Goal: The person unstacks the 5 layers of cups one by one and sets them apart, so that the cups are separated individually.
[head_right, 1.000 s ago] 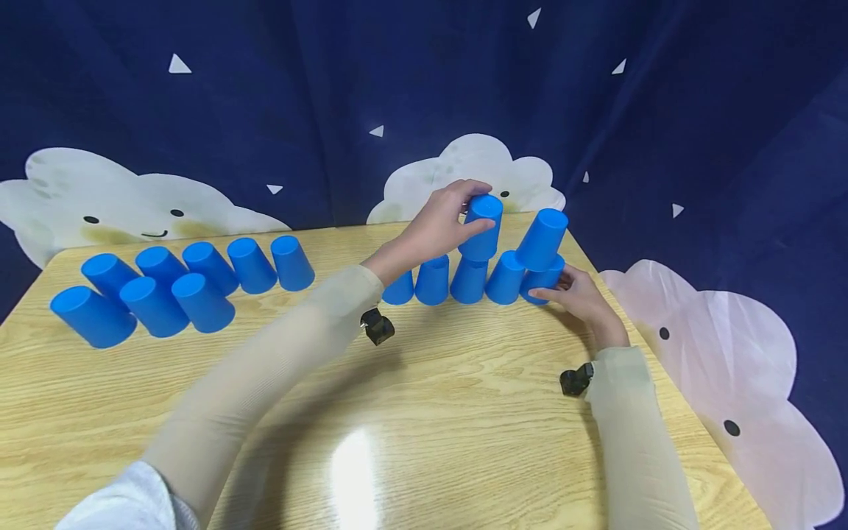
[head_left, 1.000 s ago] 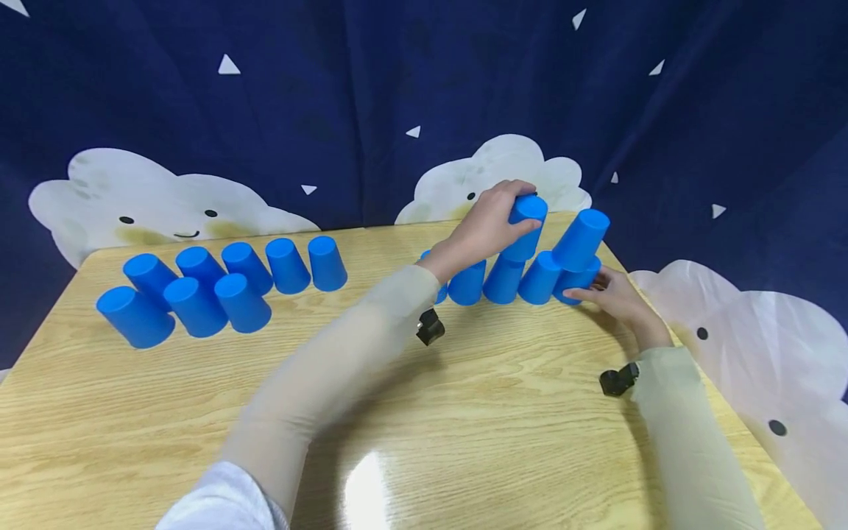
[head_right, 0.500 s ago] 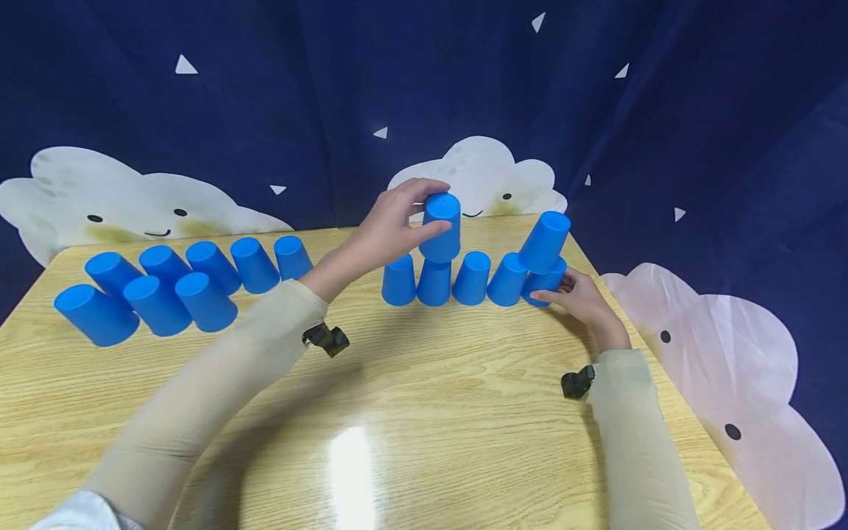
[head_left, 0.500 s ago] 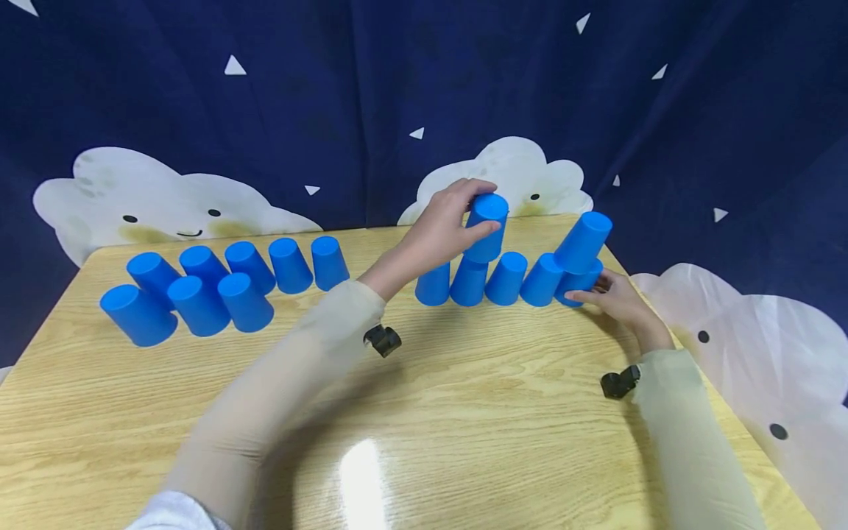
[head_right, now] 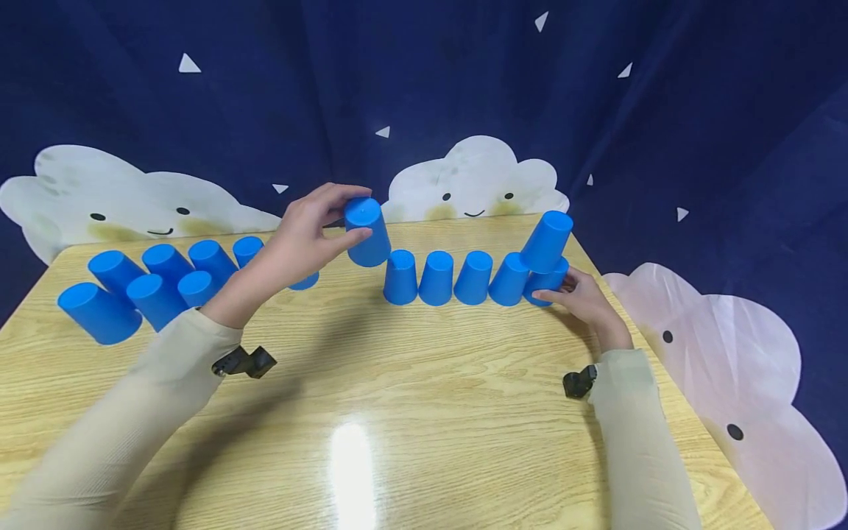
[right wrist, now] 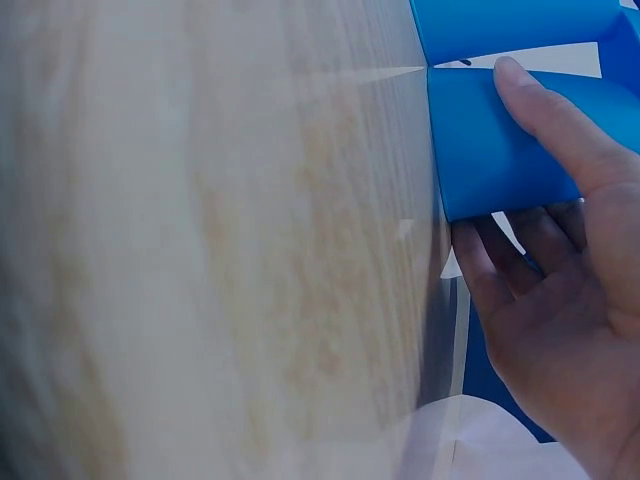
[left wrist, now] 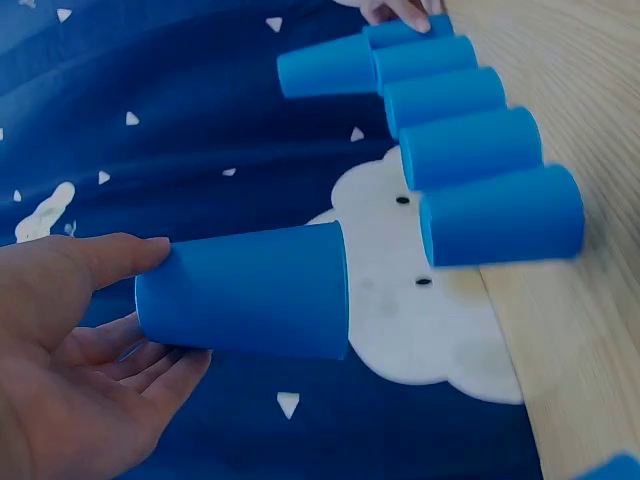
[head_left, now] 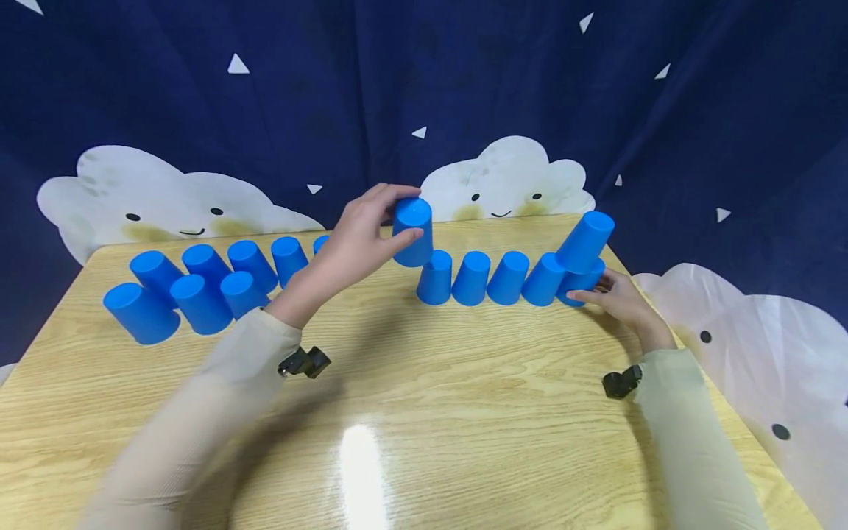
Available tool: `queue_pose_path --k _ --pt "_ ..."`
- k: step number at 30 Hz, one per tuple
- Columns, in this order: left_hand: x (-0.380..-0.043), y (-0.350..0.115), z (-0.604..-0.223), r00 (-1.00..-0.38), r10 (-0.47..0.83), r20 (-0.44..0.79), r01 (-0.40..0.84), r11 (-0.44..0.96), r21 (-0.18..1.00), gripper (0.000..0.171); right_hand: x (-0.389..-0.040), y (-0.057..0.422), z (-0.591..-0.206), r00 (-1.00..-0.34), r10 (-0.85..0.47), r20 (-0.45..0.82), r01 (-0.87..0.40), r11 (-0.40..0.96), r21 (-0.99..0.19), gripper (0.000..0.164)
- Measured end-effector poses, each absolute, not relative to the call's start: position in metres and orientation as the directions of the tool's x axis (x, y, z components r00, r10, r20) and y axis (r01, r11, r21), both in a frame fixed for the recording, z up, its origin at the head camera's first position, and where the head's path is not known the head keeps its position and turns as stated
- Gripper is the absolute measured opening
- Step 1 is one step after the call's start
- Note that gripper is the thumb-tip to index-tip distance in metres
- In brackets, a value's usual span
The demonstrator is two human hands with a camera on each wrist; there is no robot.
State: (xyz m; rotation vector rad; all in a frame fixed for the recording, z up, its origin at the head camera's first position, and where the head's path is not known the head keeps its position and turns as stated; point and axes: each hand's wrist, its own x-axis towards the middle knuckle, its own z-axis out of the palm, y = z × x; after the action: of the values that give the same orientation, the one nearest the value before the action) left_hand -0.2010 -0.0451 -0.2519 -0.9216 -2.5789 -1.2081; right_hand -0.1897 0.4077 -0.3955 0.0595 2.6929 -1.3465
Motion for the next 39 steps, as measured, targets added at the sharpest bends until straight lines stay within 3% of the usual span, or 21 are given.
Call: queue_pose_path --k 8,20,39 --pt "-0.192 -0.093 -0.269 -0.833 0.447 0.326 0.544 0.555 0.629 0.053 -0.19 0.408 -0.396 -0.99 -0.027 -0.14 0.096 0.595 -0.798 0.085" --pt "-0.186 -0.153 -0.301 -0.881 0.468 0.074 0.443 0.759 0.477 0.05 -0.191 0.409 -0.397 -0.988 -0.021 -0.15 0.108 0.6 -0.793 0.081" --pt "-0.198 -0.174 -0.314 -0.92 0.392 -0.031 0.349 0.85 0.395 0.049 -0.19 0.41 -0.398 -0.992 -0.026 -0.125 0.085 0.595 -0.799 0.084"
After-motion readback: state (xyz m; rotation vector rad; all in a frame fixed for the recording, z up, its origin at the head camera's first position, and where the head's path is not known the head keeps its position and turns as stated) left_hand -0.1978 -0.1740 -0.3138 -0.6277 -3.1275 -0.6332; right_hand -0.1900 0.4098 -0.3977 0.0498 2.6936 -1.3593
